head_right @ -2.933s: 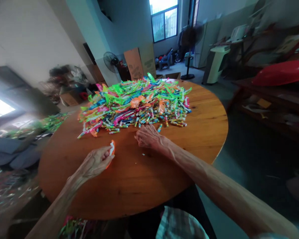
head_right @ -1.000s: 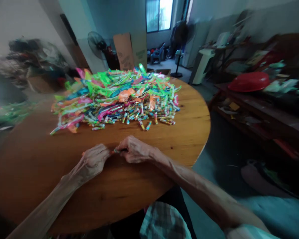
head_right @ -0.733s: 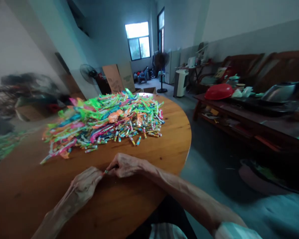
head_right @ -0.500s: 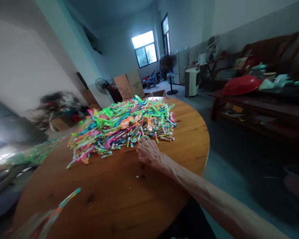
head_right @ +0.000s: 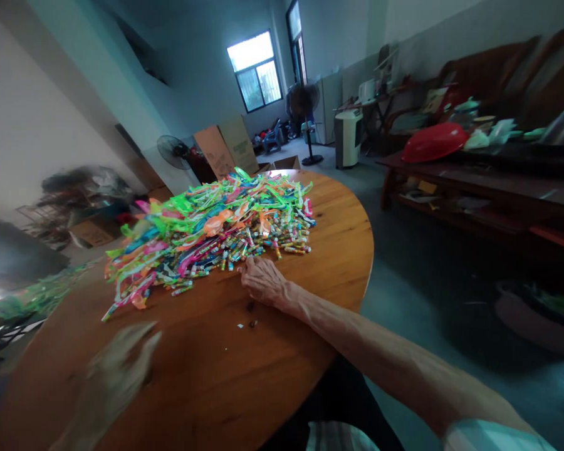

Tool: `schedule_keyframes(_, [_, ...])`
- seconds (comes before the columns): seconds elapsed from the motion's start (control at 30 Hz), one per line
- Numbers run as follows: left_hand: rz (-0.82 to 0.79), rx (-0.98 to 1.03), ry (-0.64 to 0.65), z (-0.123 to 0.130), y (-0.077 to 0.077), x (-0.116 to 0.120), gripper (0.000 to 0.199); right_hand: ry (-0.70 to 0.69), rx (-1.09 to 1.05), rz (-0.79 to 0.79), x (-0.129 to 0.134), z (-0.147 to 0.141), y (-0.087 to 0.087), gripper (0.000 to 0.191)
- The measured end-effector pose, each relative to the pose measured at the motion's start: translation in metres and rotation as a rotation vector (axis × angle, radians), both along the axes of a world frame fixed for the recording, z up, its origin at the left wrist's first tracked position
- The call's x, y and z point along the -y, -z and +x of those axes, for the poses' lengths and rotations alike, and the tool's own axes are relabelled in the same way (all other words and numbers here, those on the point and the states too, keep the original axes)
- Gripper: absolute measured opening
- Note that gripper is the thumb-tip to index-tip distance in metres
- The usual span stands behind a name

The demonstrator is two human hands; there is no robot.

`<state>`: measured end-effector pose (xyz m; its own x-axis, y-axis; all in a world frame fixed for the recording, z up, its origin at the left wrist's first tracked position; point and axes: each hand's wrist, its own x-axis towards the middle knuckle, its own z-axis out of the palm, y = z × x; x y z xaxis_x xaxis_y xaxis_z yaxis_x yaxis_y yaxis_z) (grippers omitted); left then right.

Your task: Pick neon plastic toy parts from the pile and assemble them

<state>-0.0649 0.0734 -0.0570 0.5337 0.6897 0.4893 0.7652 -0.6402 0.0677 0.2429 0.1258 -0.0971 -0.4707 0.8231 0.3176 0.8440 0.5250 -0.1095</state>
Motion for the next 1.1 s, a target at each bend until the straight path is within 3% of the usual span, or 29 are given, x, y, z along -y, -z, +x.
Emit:
schedule_keyframes(0.1, [0.006, -0.009, 0.0, 0.053, 0.006, -0.042, 0.027, 0.002, -0.015, -0.008, 0.003, 0.002, -0.001, 0.03])
schedule_keyframes(0.23, [-0.061, -0.221, -0.094, 0.127, 0.005, -0.107, 0.029, 0.102, -0.056, -0.015, 0.0, 0.001, 0.0, 0.028])
schedule_keyframes(0.37, [-0.084, -0.283, -0.122, 0.149, 0.005, -0.132, 0.017, 0.137, -0.075, -0.02, -0.002, -0.001, -0.002, 0.027])
schedule_keyframes(0.5, [-0.115, -0.305, -0.128, 0.128, 0.005, -0.114, 0.02, 0.115, -0.066, -0.028, -0.003, 0.001, -0.003, 0.027])
schedule_keyframes(0.73, [-0.196, -0.175, -0.119, 0.049, 0.002, -0.044, 0.017, 0.052, -0.077, 0.006, -0.001, 0.004, 0.001, 0.031])
schedule_keyframes(0.83, [-0.277, -0.124, -0.154, 0.022, 0.003, -0.015, 0.02, -0.054, -0.105, -0.017, 0.005, -0.003, -0.004, 0.03])
schedule_keyframes(0.93, [-0.316, -0.105, -0.172, 0.008, 0.005, 0.003, 0.021, -0.175, -0.118, -0.115, 0.01, -0.015, -0.009, 0.025])
schedule_keyframes(1.1, [-0.288, -0.045, -0.206, 0.002, 0.015, 0.008, 0.02, -0.155, -0.01, -0.16, 0.01, -0.029, -0.003, 0.022])
